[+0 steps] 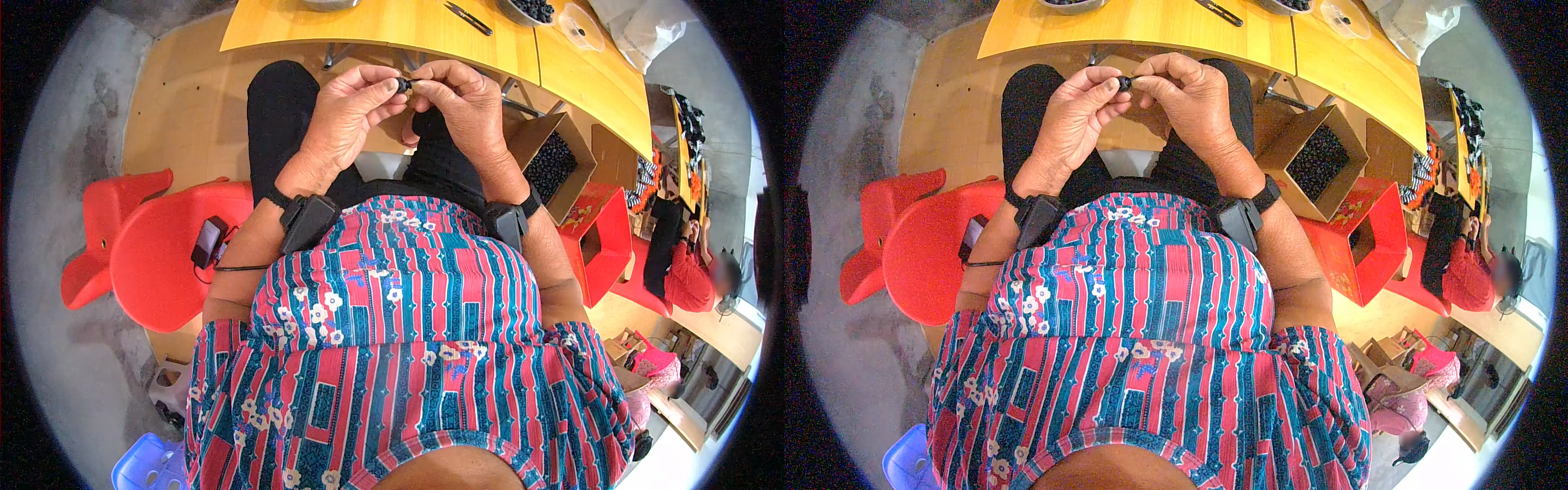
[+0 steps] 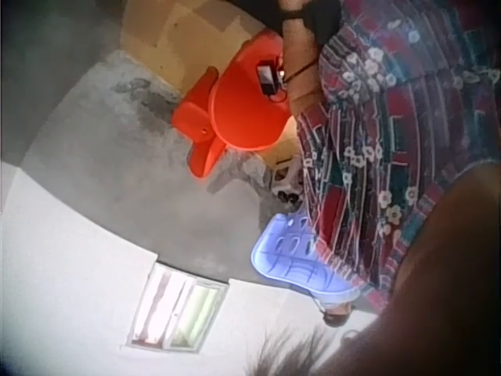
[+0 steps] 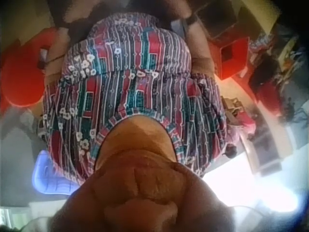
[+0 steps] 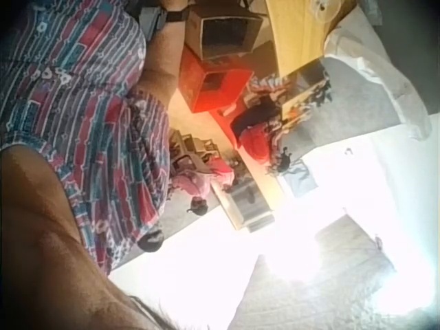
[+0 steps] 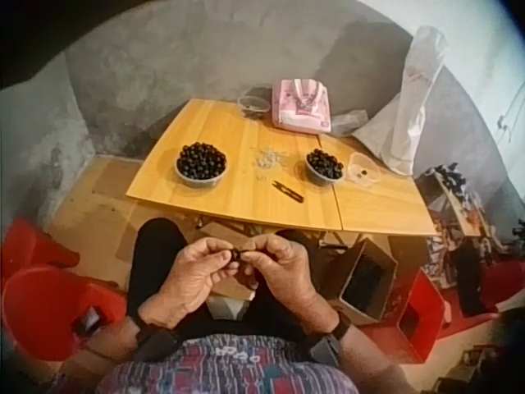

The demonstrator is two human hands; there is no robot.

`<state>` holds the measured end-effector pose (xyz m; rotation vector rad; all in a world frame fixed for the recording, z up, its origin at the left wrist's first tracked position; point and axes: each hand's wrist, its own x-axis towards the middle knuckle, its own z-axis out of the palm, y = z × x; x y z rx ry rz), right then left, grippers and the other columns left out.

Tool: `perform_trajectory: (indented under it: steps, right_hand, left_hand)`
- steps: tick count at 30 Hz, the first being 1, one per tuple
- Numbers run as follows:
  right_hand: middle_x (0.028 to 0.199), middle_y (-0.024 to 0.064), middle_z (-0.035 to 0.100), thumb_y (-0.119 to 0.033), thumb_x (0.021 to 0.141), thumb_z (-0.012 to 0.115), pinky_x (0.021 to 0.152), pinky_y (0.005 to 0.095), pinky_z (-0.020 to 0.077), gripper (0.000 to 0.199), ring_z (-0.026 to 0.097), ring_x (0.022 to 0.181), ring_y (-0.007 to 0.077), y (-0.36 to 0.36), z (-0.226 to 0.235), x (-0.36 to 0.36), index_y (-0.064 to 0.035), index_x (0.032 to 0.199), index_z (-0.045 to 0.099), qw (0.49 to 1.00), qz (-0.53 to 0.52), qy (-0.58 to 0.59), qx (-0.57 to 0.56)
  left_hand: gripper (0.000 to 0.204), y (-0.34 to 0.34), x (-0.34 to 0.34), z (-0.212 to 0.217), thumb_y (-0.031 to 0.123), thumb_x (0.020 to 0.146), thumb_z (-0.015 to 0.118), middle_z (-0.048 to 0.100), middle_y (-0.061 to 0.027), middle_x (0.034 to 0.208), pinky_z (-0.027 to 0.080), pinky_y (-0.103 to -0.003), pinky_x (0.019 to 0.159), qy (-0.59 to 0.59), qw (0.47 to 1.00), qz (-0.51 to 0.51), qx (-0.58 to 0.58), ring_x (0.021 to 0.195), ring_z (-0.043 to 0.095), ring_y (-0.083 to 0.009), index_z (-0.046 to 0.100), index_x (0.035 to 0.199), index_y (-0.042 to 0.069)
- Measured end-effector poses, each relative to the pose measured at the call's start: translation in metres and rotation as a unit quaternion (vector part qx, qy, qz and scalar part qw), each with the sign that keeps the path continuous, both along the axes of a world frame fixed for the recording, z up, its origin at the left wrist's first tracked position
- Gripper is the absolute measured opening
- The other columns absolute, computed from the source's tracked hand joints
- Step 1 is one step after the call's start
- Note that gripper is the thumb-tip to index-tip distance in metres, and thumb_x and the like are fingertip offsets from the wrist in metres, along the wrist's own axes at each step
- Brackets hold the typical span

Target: The person assembles small circular plastic components with rubber gaskets by hand.

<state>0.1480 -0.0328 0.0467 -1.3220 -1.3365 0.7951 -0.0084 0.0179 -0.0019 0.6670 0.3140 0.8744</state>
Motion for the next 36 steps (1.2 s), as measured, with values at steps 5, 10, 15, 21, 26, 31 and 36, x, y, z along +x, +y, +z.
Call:
perform_trajectory:
  steps: [5, 10, 15, 21, 26, 31, 36]
  right_hand:
    - [0.065, 0.0028, 0.062, -0.003, 0.077, 0.063, 0.052, 0.0205, 0.0468, 0.007, 0.058, 0.057, 0.0072, 0.001, -0.001, 0.000, 0.0001, 0.083, 0.063, 0.999, -0.009, -0.047, 0.025]
    - [0.068, 0.0061, 0.061, -0.006, 0.072, 0.068, 0.056, 0.0241, 0.0475, 0.010, 0.060, 0.062, 0.0117, 0.002, -0.007, -0.001, -0.0025, 0.078, 0.061, 0.974, -0.057, -0.199, 0.089]
    - [0.069, 0.0060, 0.062, -0.005, 0.071, 0.069, 0.058, 0.0250, 0.0480, 0.011, 0.060, 0.064, 0.0129, 0.002, -0.012, -0.002, -0.0023, 0.077, 0.060, 0.981, -0.047, -0.168, 0.089]
    - [0.069, 0.0053, 0.061, -0.001, 0.078, 0.063, 0.059, 0.0245, 0.0497, 0.004, 0.058, 0.064, 0.0124, 0.000, -0.012, -0.004, 0.0010, 0.078, 0.060, 0.989, 0.028, 0.146, -0.024]
    - [0.068, 0.0065, 0.059, 0.000, 0.083, 0.058, 0.063, 0.0263, 0.0516, 0.003, 0.058, 0.063, 0.0132, -0.002, -0.018, -0.007, 0.0020, 0.084, 0.060, 0.935, 0.060, 0.335, -0.102]
    - [0.071, 0.0066, 0.060, -0.001, 0.083, 0.059, 0.061, 0.0269, 0.0524, 0.005, 0.057, 0.061, 0.0131, 0.000, -0.024, -0.012, 0.0028, 0.086, 0.060, 0.921, 0.040, 0.382, -0.064]
    - [0.074, 0.0073, 0.061, -0.001, 0.081, 0.061, 0.060, 0.0268, 0.0525, 0.008, 0.057, 0.061, 0.0133, 0.001, -0.024, -0.014, 0.0030, 0.088, 0.060, 0.943, -0.006, 0.328, -0.055]
  left_hand:
    - [0.014, -0.001, 0.000, 0.002, 0.007, 0.086, 0.057, 0.061, -0.0046, 0.089, 0.051, -0.027, 0.076, 0.029, 0.999, 0.017, 0.017, 0.082, 0.061, -0.0141, 0.058, 0.099, 0.002]
    - [0.014, -0.001, 0.001, 0.002, 0.006, 0.086, 0.057, 0.060, -0.0049, 0.089, 0.051, -0.027, 0.077, 0.069, 0.996, 0.031, 0.036, 0.082, 0.061, -0.0145, 0.058, 0.099, 0.001]
    - [0.014, -0.001, 0.003, 0.000, 0.006, 0.085, 0.059, 0.061, -0.0059, 0.086, 0.052, -0.023, 0.073, 0.061, 0.997, 0.035, 0.038, 0.078, 0.061, -0.0129, 0.058, 0.098, 0.001]
    - [0.014, 0.000, 0.000, 0.003, 0.005, 0.084, 0.060, 0.062, -0.0055, 0.085, 0.052, -0.024, 0.072, 0.054, 0.996, 0.040, 0.063, 0.077, 0.061, -0.0121, 0.059, 0.097, 0.001]
    - [0.014, 0.002, 0.001, 0.001, 0.006, 0.082, 0.063, 0.061, -0.0036, 0.084, 0.050, -0.022, 0.071, 0.076, 0.990, 0.072, 0.091, 0.075, 0.059, -0.0095, 0.060, 0.095, 0.002]
    - [0.013, -0.001, 0.003, 0.001, 0.003, 0.084, 0.059, 0.061, -0.0045, 0.090, 0.049, -0.025, 0.075, 0.074, 0.991, 0.082, 0.079, 0.082, 0.058, -0.0114, 0.058, 0.097, 0.003]
    - [0.016, -0.004, 0.003, -0.001, 0.006, 0.083, 0.061, 0.060, -0.0033, 0.087, 0.049, -0.024, 0.073, 0.025, 0.997, 0.065, 0.025, 0.079, 0.058, -0.0103, 0.059, 0.098, 0.002]
